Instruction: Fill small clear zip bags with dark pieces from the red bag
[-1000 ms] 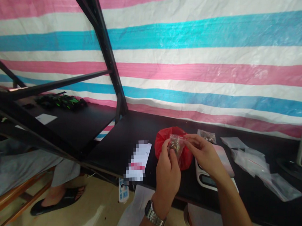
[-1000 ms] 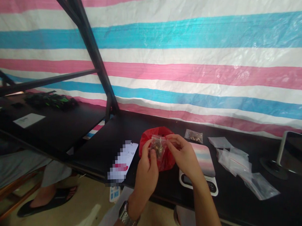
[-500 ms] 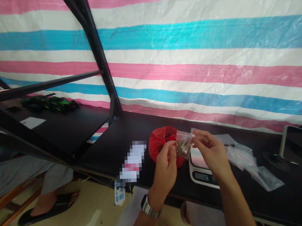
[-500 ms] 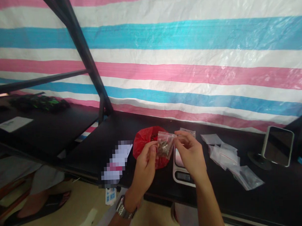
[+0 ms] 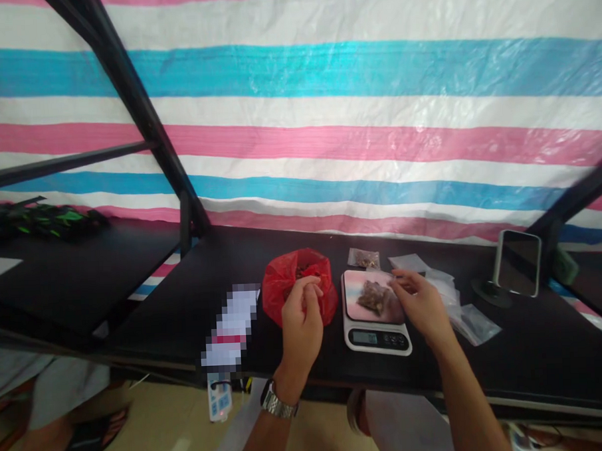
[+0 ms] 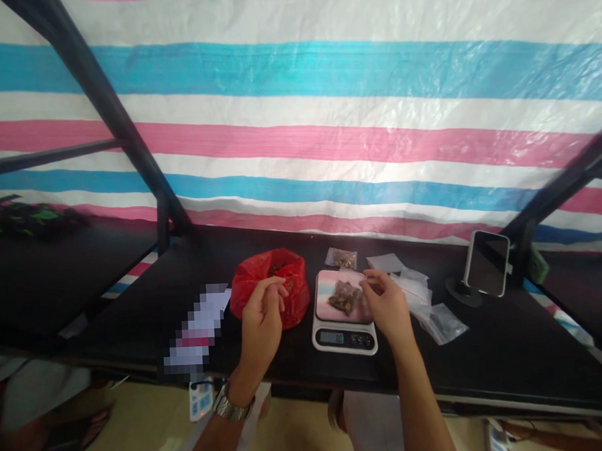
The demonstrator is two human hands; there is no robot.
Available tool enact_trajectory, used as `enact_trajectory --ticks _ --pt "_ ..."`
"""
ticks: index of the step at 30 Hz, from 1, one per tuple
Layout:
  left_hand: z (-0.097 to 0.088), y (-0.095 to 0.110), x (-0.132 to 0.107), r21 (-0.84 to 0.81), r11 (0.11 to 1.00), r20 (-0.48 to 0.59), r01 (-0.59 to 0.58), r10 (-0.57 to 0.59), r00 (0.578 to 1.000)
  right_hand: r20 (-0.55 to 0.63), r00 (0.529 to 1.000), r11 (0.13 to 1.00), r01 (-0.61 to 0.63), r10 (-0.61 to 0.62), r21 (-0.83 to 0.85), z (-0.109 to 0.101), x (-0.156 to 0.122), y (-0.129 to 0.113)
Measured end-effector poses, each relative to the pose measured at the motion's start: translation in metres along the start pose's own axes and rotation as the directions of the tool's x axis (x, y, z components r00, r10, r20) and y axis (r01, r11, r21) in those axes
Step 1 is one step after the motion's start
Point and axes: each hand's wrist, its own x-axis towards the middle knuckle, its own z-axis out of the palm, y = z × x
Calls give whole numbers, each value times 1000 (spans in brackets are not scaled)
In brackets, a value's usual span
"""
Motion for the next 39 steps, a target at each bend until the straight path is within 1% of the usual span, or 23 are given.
enact_trajectory --ticks 3,5,8,12,16,19,22,25,32,36,39 --pt "8 1 -3 6 1000 34 -22 22 999 -9 997 987 69 -71 -143 0 0 3" --pt "12 2 -5 14 999 57 -28 28 998 -3 995 976 101 -103 -192 0 0 3" --pt "15 4 -7 35 998 82 -45 42 996 -7 993 967 114 -119 -226 -3 0 2" --pt "16 5 -8 55 994 83 -97 92 992 -80 989 965 98 -121 -243 -12 3 3" --pt "17 3 -9 61 992 95 -111 105 990 -137 986 964 58 -96 -260 -22 5 6" --pt "18 0 -12 80 991 116 -109 99 988 -142 987 965 36 -75 -258 -25 6 9" --pt "17 -2 -13 120 987 142 -108 91 986 -160 985 968 16 -58 -252 -24 8 9" --pt "15 -2 -13 153 982 155 -110 86 984 -153 987 968 8 -47 -251 -23 9 9" --pt "13 -1 -12 163 980 148 -111 87 985 -124 990 967 35 -68 -251 -25 10 11" --pt "13 0 -12 171 979 139 -109 86 987 -118 993 967 0 -31 -254 -26 10 14" --pt "13 0 -13 164 981 142 -104 81 987 -132 991 966 -3 -32 -258 -26 10 14"
